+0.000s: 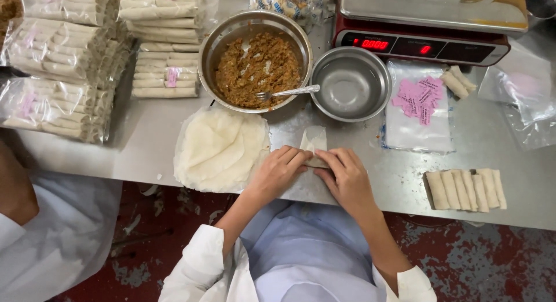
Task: Rolling crackers by placing filling on a wrapper and rolling it into a cylinder.
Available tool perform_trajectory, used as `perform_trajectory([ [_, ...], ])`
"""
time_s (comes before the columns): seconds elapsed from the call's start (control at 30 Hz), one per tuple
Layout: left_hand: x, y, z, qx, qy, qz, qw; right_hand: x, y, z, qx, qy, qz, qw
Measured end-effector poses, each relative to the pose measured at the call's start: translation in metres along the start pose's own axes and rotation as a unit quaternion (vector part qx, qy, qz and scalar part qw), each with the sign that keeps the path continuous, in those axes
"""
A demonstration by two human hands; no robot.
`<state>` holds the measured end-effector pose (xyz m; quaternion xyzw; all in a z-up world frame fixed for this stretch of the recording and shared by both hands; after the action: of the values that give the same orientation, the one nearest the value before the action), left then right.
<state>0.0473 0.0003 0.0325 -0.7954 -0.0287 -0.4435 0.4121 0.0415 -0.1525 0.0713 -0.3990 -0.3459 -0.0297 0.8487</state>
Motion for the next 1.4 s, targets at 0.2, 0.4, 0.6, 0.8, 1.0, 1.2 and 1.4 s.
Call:
perform_trajectory([
  [0.2, 0.009, -0.004, -0.001, 0.011, -0.024, 0.028, 0.999, 0.008, 0.003, -0.007, 0.008, 0.028, 0.036, 0.999],
  [0.4, 0.019, 0.011, 0.013, 0.031, -0.059, 0.000, 0.998, 0.023, 0.001, -0.010, -0.024, 0.021, -0.014, 0.999],
  [0.6, 0.024, -0.007, 0.001, 0.089, 0.004, 0.021, 0.996, 0.012, 0.008, -0.012, -0.087, -0.047, 0.011, 0.995],
  [0.8, 0.026, 0.008, 0.017, 0.032, -0.066, 0.058, 0.996, 0.025, 0.022, -0.020, -0.110, -0.017, 0.074, 0.991],
  [1.0, 0.030, 0.023, 0.018, 0.126, -0.029, 0.012, 0.991, 0.034, 0.019, -0.013, -0.214, -0.097, -0.035, 0.971],
  [1.2, 0.005, 0.068, 0.038, 0.185, -0.007, 0.040, 0.982, 0.030, 0.034, -0.022, -0.157, -0.067, 0.020, 0.985],
  [1.4, 0.019, 0.033, 0.015, 0.022, -0.116, 0.139, 0.983, 0.026, 0.011, -0.022, -0.038, -0.008, 0.161, 0.986],
])
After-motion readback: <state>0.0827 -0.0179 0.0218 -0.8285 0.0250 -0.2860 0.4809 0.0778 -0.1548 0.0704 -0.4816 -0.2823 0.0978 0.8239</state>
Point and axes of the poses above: each hand's wrist, its own x-axis towards the middle knuckle, its own y-axis out of the palm, z = x × y, the point moved 6 cm from there along x, towards the middle knuckle, and after that the axes turned 14 degrees about -z, right-handed, at the moved point
